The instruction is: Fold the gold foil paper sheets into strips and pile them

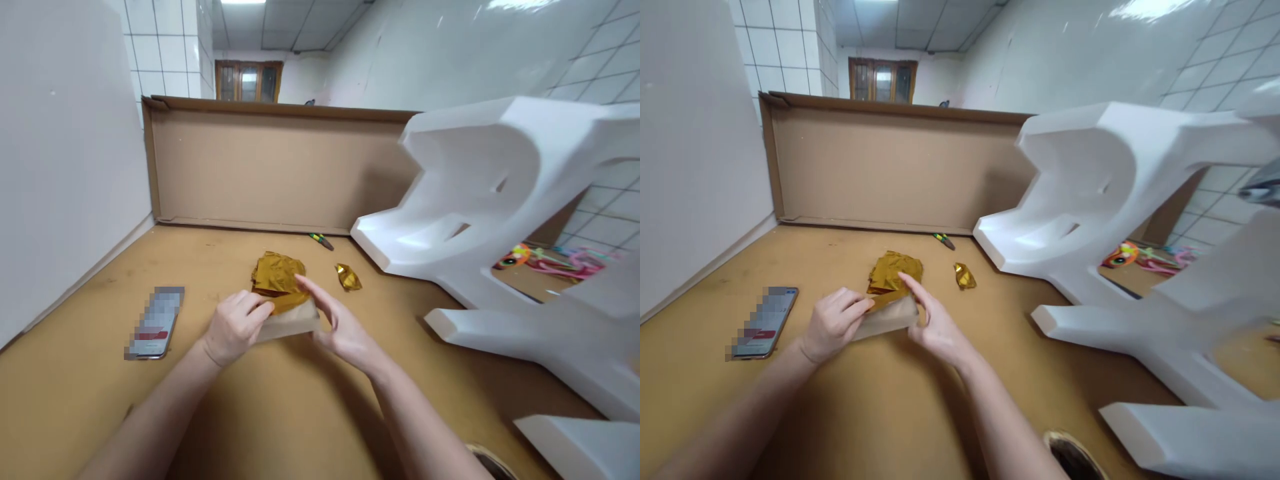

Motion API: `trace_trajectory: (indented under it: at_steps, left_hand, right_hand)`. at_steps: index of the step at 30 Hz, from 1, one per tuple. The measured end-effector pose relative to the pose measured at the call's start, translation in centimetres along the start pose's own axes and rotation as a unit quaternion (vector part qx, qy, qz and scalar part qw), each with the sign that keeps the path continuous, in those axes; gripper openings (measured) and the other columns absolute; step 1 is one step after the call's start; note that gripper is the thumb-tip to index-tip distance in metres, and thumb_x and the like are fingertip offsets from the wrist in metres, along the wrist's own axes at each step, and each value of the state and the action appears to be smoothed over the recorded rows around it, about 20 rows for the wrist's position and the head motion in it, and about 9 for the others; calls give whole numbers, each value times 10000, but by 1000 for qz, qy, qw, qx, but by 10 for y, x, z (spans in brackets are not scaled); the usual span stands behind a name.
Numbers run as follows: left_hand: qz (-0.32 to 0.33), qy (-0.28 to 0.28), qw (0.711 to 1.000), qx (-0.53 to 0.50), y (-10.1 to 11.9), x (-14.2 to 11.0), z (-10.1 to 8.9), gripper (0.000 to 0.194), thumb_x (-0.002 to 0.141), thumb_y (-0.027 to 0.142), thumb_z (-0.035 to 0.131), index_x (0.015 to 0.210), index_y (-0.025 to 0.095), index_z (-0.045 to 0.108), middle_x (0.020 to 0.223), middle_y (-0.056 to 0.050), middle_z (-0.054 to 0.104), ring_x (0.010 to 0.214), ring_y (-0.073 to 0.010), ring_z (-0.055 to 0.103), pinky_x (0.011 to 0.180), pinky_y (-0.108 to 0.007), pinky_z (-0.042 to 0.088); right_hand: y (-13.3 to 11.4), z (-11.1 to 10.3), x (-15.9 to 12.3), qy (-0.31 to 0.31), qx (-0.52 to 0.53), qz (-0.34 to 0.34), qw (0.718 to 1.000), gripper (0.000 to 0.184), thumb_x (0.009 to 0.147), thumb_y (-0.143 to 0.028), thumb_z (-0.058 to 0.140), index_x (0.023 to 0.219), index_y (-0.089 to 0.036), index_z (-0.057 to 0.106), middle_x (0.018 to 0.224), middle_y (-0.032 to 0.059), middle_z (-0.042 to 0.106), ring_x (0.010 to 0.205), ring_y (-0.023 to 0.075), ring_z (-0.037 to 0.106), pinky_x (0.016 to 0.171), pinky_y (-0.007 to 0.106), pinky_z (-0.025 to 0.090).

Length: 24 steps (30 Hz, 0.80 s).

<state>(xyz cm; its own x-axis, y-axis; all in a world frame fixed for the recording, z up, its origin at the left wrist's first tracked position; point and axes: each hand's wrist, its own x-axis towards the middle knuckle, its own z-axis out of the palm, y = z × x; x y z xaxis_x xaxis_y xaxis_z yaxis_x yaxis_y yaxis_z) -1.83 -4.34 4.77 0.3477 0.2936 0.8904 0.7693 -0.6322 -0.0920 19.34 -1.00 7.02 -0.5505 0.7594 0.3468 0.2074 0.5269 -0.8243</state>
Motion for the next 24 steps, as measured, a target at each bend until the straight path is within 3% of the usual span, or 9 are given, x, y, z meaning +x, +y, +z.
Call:
trace_trajectory:
  at_steps: [4, 10, 14, 18, 21, 24]
  left_hand:
    - [44, -13, 996, 71, 5, 3, -5, 247, 902, 95, 363, 833, 154, 593, 708, -42, 588, 604, -149, 458, 546, -257, 348]
    - [97, -96, 988, 78, 10, -16, 12, 287, 917, 111, 320, 789, 146, 575, 656, -38, 523, 590, -154, 454, 534, -262, 345]
    - [82, -175, 981, 28, 15, -31, 23, 244, 882, 101, 355, 811, 147, 584, 700, -55, 544, 628, -170, 489, 556, -275, 388]
    - [-27, -263, 956, -124, 16, -39, 23, 162, 814, 307, 547, 837, 162, 614, 795, -73, 601, 715, -192, 544, 632, -299, 446]
    - [-182, -229, 925, -241, 10, -42, 23, 258, 795, 370, 556, 938, 168, 630, 890, -82, 629, 823, -198, 574, 743, -309, 464]
    - [-324, -175, 888, -274, 1, -45, 28, 260, 761, 340, 568, 934, 164, 651, 948, -91, 640, 910, -219, 578, 817, -334, 450]
  right_hand:
    - [2, 3, -14, -80, 193, 63, 976, 791, 659, -340, 706, 1363, -267, 355, 1362, 83, 459, 1211, 254, 452, 986, 408, 361]
    - [31, 17, -18, 39, 314, 171, 933, 561, 696, -550, 650, 1152, -236, 561, 1081, 84, 651, 934, 207, 619, 807, 355, 473]
    - [45, 26, -19, 69, 299, 221, 926, 514, 566, -407, 788, 1006, -213, 606, 863, 27, 698, 749, 162, 639, 737, 318, 482]
    - [53, 36, -19, 70, 288, 239, 925, 389, 490, -292, 793, 823, -189, 621, 699, -18, 682, 604, 136, 612, 655, 296, 477]
    - [57, 41, -19, 85, 249, 226, 938, 310, 519, -260, 743, 799, -185, 631, 676, -21, 673, 568, 130, 591, 598, 285, 470]
    - [57, 43, -20, 97, 204, 204, 953, 272, 546, -245, 703, 807, -186, 652, 723, -3, 684, 599, 134, 588, 591, 281, 470]
